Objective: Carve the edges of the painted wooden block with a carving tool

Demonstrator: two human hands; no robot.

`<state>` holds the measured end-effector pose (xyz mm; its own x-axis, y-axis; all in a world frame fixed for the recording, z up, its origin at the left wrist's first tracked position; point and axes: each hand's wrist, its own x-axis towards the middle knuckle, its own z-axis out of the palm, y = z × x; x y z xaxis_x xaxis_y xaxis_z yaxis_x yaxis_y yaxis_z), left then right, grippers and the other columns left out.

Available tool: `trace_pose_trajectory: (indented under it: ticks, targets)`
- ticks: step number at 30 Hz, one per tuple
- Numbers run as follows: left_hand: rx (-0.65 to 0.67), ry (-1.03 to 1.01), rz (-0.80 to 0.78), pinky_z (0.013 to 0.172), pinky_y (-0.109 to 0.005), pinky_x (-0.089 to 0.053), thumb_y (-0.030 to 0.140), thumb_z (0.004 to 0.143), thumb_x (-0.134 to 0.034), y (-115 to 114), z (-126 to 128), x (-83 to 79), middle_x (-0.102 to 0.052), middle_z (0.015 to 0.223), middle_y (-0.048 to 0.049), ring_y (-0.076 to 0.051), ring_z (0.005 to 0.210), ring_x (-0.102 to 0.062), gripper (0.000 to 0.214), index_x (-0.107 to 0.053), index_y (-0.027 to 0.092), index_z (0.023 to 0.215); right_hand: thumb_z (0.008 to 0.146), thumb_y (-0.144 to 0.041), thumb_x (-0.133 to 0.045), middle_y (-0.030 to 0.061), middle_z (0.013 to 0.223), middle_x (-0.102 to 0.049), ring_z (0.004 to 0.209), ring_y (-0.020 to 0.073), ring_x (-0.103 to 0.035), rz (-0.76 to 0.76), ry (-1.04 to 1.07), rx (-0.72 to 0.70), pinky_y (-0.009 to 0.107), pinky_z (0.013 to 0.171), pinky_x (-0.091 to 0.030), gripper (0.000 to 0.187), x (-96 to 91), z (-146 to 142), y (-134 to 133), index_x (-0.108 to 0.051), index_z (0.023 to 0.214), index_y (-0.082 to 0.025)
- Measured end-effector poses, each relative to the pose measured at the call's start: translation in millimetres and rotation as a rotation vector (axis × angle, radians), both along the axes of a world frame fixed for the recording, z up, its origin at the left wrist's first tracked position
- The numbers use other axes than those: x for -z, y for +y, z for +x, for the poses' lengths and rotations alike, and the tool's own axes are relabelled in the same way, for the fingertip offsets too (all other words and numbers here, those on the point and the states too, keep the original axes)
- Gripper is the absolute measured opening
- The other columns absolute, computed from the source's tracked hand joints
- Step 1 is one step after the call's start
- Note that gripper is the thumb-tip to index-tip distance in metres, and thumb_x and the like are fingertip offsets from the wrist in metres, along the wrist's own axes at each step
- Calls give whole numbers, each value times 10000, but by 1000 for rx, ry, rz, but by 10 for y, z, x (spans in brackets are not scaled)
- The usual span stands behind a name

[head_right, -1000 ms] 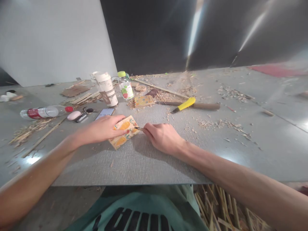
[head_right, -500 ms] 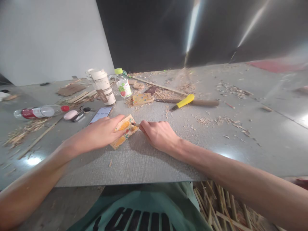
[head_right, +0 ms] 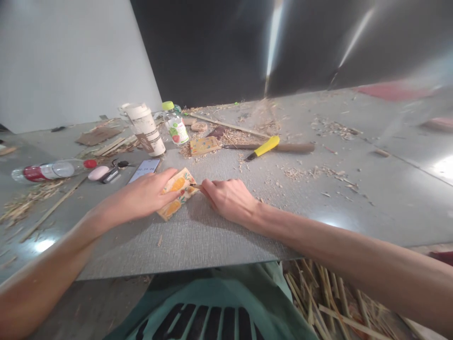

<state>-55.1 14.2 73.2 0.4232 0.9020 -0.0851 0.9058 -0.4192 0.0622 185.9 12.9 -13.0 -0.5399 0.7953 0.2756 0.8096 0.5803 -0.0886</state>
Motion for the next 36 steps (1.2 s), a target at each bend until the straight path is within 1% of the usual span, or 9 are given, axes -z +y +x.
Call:
trace_pose_trajectory:
  ticks: [2, 5, 11, 14, 18, 24, 27, 31, 36]
  targets:
    - [-2, -8, -12, 627, -337, -383, 493, 1095, -482, 1, -5, 3, -750, 904, -65, -265, 786, -712, 271, -551, 231, 1082, 1155, -385, -314, 26, 730, -619, 579, 126, -119, 5, 14, 5, 366, 589, -119, 371, 7, -9, 12, -602, 1025, -189]
    - [9, 5, -8, 618, -340, -374, 491, 1101, -470, -8, -7, 14, -741, 869, -60, -260, 751, -706, 271, -538, 232, 1064, 1157, -374, -316, 26, 753, -624, 578, 125, -138, 8, 30, 8, 368, 591, -123, 348, 10, -21, 27, -589, 1035, -194]
    - [-13, 29, 8, 609, -343, -373, 489, 1098, -477, -22, 15, 27, -728, 821, -51, -286, 771, -724, 254, -512, 243, 1043, 1152, -369, -306, 8, 724, -589, 569, 124, -142, -3, 45, 5, 371, 587, -127, 339, -20, -24, 9, -560, 998, -205]
    - [-15, 23, 2, 611, -347, -378, 478, 1099, -467, -26, 20, 20, -738, 836, -55, -291, 786, -731, 245, -510, 244, 1039, 1147, -357, -309, 8, 730, -588, 568, 122, -144, -7, 48, 1, 373, 592, -130, 323, -34, -24, -4, -550, 993, -207]
    - [-15, 15, -7, 641, -345, -398, 469, 1092, -481, -39, 13, 14, -757, 896, -62, -305, 856, -749, 229, -521, 245, 1069, 1156, -373, -301, 6, 726, -586, 573, 122, -128, -8, 48, 0, 373, 598, -128, 340, -32, -27, -4, -547, 989, -207]
    - [-32, 6, -3, 639, -344, -397, 513, 1094, -467, -43, -6, 25, -751, 885, -58, -309, 842, -749, 266, -502, 252, 1053, 1165, -411, -287, 12, 741, -599, 588, 131, -135, -13, 51, -8, 370, 598, -128, 378, -29, -33, 4, -563, 1005, -208]
    - [-31, -4, -20, 635, -343, -397, 516, 1097, -450, -50, 6, 19, -759, 891, -58, -307, 834, -751, 271, -508, 253, 1072, 1153, -374, -312, 15, 747, -607, 588, 135, -148, -24, 46, -10, 366, 587, -130, 337, -44, -35, 0, -569, 1015, -206]
    - [-47, 32, -7, 619, -343, -387, 505, 1097, -440, -77, 35, -9, -764, 878, -79, -312, 815, -756, 275, -516, 243, 1062, 1121, -298, -347, 20, 754, -621, 582, 136, -156, -39, 23, -11, 366, 585, -141, 260, -58, -38, 0, -570, 1025, -203]
    - [-54, 24, -25, 625, -348, -415, 479, 1091, -437, -79, 31, -32, -775, 921, -109, -311, 829, -757, 272, -533, 225, 1086, 1106, -260, -374, 40, 799, -659, 568, 131, -178, -33, -35, -26, 364, 586, -148, 212, -81, -67, 46, -569, 1054, -197]
